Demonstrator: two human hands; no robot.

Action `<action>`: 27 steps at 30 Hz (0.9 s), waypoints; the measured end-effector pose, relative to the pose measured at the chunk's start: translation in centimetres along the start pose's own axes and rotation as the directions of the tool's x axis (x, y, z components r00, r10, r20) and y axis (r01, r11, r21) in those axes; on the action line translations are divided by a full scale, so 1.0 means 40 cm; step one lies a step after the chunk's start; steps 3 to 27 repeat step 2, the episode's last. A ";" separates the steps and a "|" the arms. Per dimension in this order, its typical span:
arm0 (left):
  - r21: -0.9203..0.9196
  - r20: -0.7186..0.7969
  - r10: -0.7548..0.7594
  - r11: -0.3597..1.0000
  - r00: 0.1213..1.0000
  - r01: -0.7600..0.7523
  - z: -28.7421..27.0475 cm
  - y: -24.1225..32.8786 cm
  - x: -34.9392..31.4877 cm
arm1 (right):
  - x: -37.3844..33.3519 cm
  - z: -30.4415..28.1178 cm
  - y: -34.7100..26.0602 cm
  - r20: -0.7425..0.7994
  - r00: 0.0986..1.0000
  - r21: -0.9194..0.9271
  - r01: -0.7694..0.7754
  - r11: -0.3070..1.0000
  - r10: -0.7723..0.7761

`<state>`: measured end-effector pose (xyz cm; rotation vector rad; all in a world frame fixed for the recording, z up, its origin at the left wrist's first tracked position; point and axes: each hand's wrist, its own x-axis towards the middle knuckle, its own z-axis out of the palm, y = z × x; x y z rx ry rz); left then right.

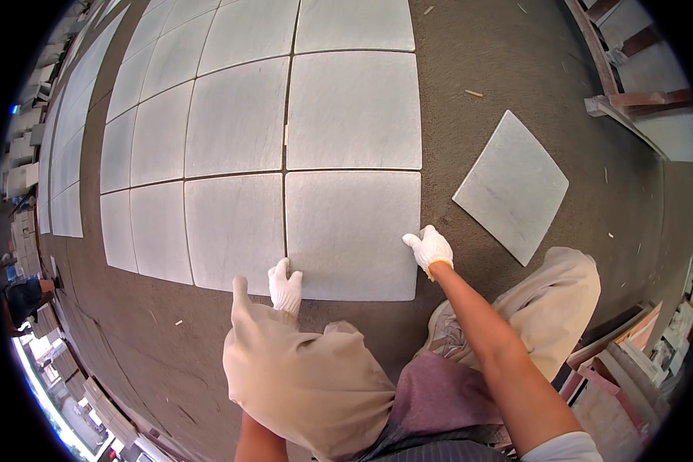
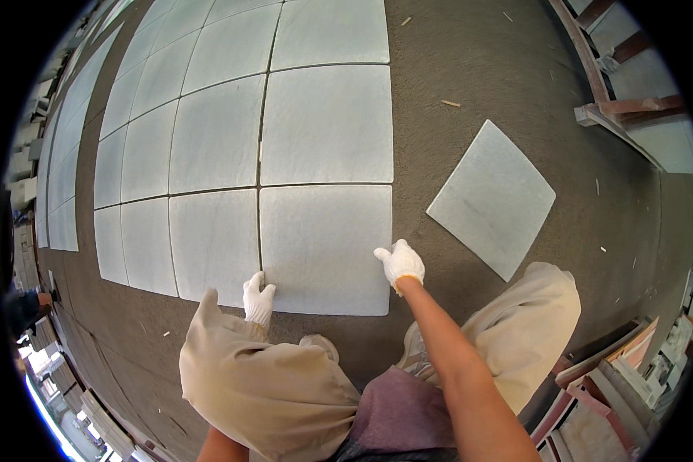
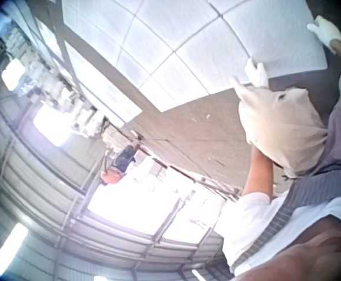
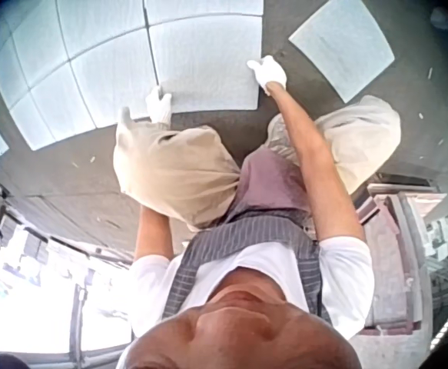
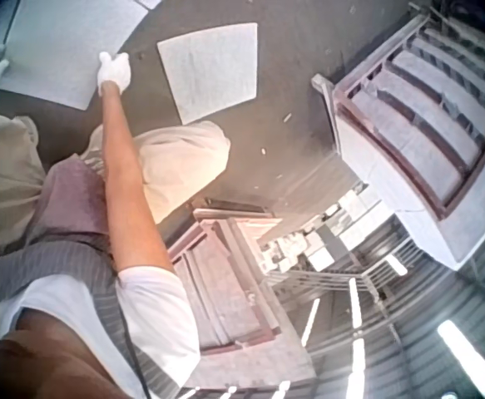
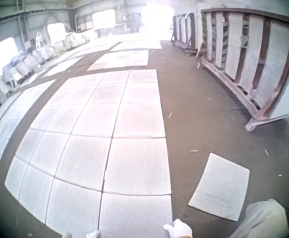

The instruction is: The person places square gray tiles onto a prepared floor surface, aligning them in a grid pattern. The person adjusts tile positions and inserts spacers between tiles to maintain consistent gaps.

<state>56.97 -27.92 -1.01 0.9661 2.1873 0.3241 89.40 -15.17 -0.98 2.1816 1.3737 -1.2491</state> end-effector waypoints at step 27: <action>0.061 0.153 -0.016 0.998 0.988 0.007 -0.045 0.031 0.009 | 0.017 -0.028 -0.011 0.090 0.996 -0.073 0.009 0.997 -0.003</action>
